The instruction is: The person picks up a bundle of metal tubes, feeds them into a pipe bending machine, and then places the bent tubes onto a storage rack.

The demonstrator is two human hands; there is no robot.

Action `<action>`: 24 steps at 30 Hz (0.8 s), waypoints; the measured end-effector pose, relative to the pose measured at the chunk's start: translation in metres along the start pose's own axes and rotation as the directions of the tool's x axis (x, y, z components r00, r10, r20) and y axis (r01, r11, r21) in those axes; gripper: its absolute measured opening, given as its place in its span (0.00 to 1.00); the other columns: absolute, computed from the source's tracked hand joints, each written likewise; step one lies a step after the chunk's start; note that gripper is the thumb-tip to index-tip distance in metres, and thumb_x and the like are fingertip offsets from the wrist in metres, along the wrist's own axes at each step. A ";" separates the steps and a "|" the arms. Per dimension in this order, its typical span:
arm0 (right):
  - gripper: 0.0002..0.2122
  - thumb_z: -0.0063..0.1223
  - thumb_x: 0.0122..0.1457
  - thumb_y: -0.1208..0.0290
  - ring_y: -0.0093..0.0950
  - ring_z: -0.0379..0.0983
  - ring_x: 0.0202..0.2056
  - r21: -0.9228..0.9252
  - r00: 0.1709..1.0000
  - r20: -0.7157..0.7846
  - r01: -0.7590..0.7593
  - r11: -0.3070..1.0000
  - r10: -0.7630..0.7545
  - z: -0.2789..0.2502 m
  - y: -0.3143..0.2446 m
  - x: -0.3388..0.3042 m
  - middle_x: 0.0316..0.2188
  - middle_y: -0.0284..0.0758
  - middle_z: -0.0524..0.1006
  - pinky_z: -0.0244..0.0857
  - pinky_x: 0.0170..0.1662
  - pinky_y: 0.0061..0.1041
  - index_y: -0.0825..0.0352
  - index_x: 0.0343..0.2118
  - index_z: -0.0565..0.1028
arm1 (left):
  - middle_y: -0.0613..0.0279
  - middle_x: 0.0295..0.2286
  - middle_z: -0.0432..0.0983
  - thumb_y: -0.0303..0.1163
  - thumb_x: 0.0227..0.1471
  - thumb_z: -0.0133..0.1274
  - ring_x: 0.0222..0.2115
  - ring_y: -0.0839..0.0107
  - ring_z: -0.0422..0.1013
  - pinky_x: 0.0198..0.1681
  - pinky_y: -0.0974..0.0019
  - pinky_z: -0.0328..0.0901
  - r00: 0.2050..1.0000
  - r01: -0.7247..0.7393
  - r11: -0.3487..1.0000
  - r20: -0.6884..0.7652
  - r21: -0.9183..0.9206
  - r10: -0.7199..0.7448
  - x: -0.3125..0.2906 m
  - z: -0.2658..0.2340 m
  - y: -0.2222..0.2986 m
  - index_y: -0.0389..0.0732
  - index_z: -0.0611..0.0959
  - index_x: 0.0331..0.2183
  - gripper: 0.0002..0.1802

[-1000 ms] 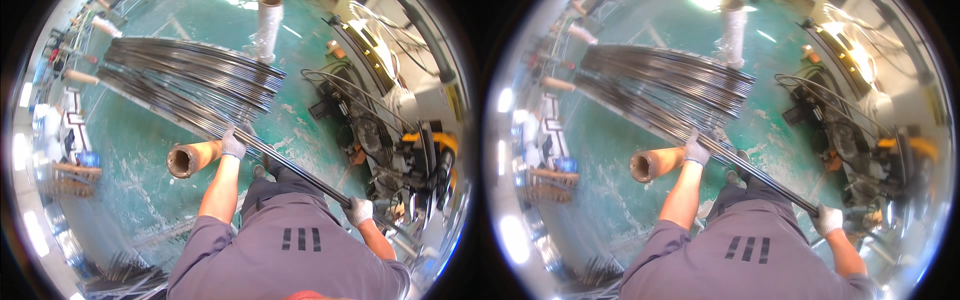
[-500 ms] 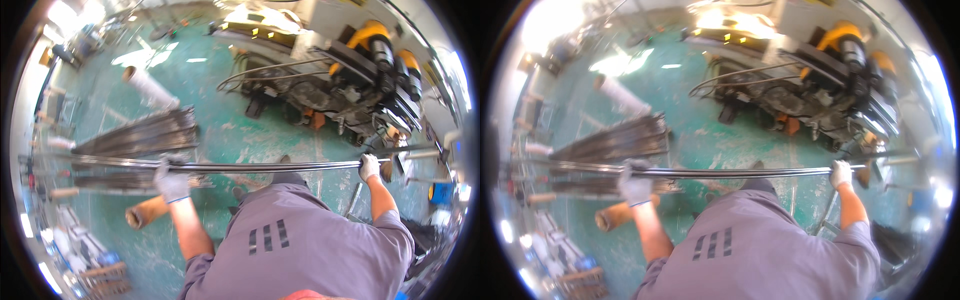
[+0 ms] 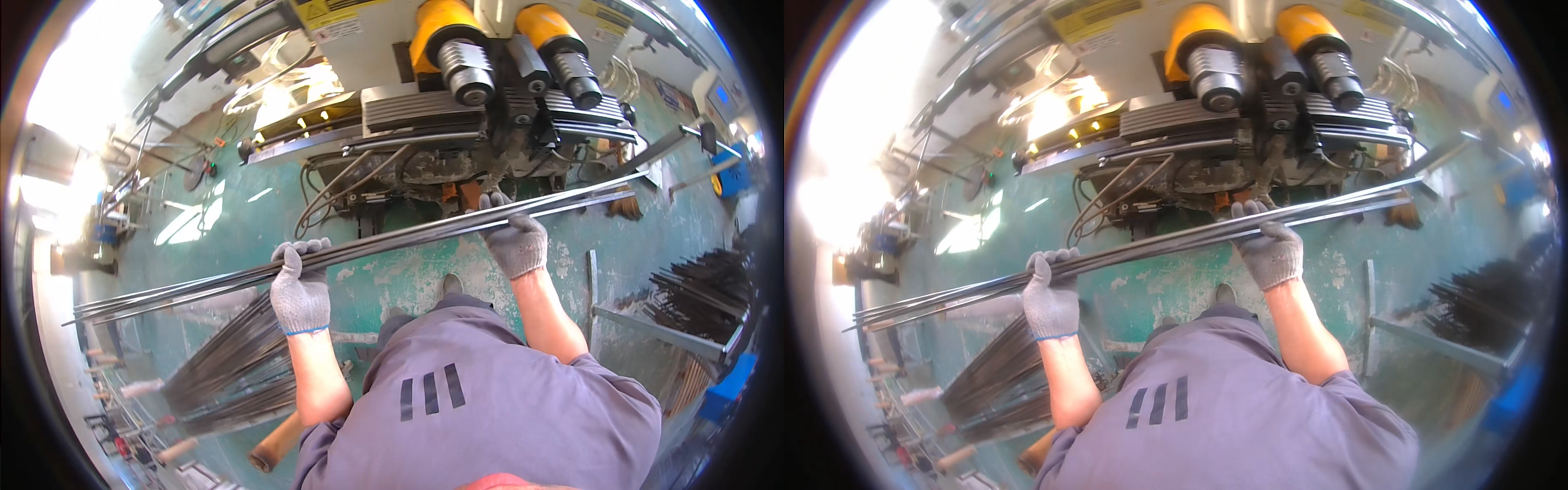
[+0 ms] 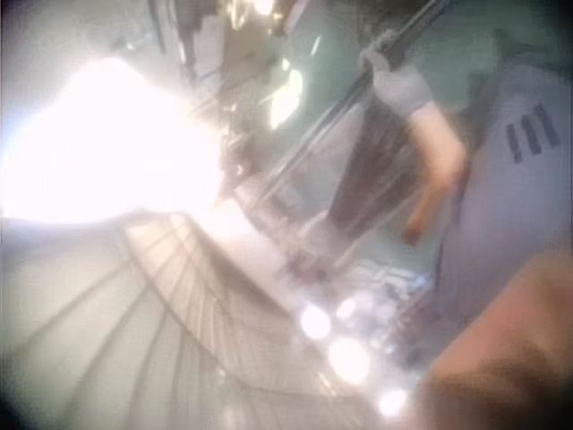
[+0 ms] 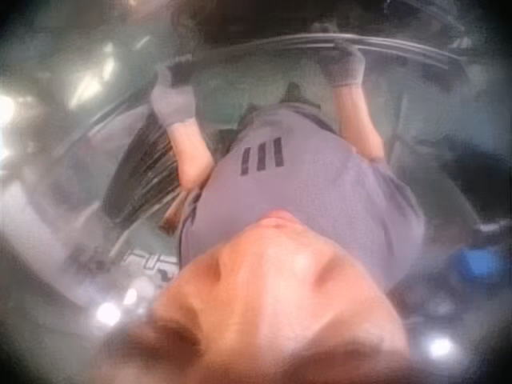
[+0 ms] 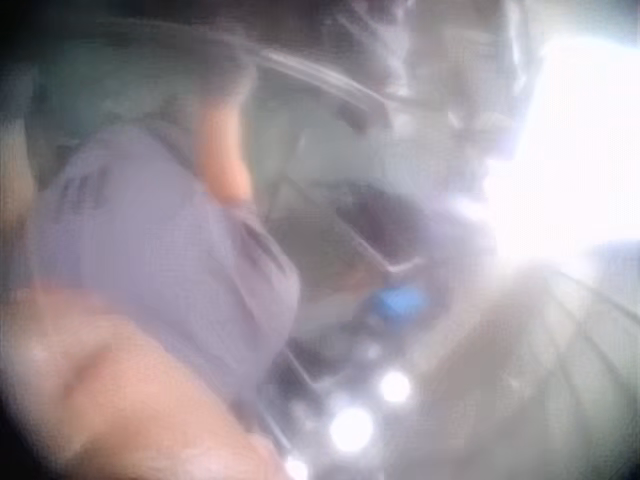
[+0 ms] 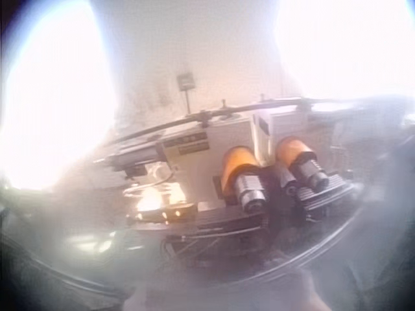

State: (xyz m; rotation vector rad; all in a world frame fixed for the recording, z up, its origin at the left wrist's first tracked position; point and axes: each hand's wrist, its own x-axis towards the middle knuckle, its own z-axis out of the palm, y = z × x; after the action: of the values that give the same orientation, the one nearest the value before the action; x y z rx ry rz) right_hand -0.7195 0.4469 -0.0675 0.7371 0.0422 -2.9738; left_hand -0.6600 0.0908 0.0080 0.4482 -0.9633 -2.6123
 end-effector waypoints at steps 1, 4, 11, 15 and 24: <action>0.24 0.48 0.52 0.86 0.49 0.68 0.60 0.011 0.997 0.073 -0.016 1.000 0.015 0.002 -0.006 0.001 0.52 0.46 0.72 0.60 0.67 0.61 0.73 0.55 0.69 | 0.57 0.34 0.80 0.31 0.61 0.61 0.40 0.56 0.77 0.59 0.39 0.69 1.000 0.000 1.000 0.002 0.024 0.000 0.012 0.011 -0.001 0.42 0.79 0.42 0.09; 0.21 0.56 0.56 0.80 0.45 0.70 0.58 -0.052 0.983 0.182 0.026 0.998 -0.016 0.039 0.006 -0.005 0.51 0.44 0.73 0.63 0.64 0.58 0.72 0.54 0.70 | 0.57 0.34 0.80 0.29 0.62 0.59 0.39 0.57 0.78 0.57 0.40 0.70 1.000 0.010 0.998 0.019 0.055 -0.011 0.046 0.028 -0.013 0.42 0.78 0.43 0.08; 0.10 0.55 0.66 0.82 0.40 0.78 0.42 -0.328 0.962 -0.105 0.205 0.922 -0.251 0.082 0.061 0.043 0.41 0.41 0.75 0.76 0.50 0.52 0.66 0.46 0.69 | 0.49 0.38 0.81 0.23 0.62 0.57 0.42 0.51 0.78 0.57 0.46 0.71 0.980 0.157 0.982 0.110 0.105 -0.168 0.106 0.053 -0.062 0.38 0.78 0.43 0.08; 0.14 0.55 0.64 0.85 0.39 0.81 0.40 -0.373 0.884 -0.144 0.367 0.852 -0.444 0.095 0.065 0.069 0.37 0.43 0.79 0.80 0.48 0.47 0.69 0.50 0.67 | 0.48 0.40 0.82 0.24 0.62 0.55 0.45 0.51 0.78 0.59 0.45 0.68 0.925 0.207 0.978 0.321 0.027 -0.204 0.152 0.040 -0.031 0.37 0.80 0.42 0.06; 0.15 0.71 0.58 0.70 0.34 0.81 0.36 -0.459 0.652 -0.155 0.618 0.638 -0.742 0.129 0.019 0.133 0.37 0.36 0.83 0.79 0.37 0.36 0.65 0.46 0.80 | 0.49 0.40 0.80 0.32 0.65 0.53 0.46 0.52 0.76 0.61 0.46 0.68 0.968 0.150 0.988 0.206 -0.022 -0.143 0.297 -0.047 0.091 0.32 0.80 0.44 0.12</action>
State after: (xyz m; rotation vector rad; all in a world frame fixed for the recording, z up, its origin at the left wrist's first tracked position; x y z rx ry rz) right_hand -0.8952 0.4130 -0.0155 1.4215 1.1385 -3.2646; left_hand -0.8918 -0.1200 -0.0185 0.2543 -0.9757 -2.8492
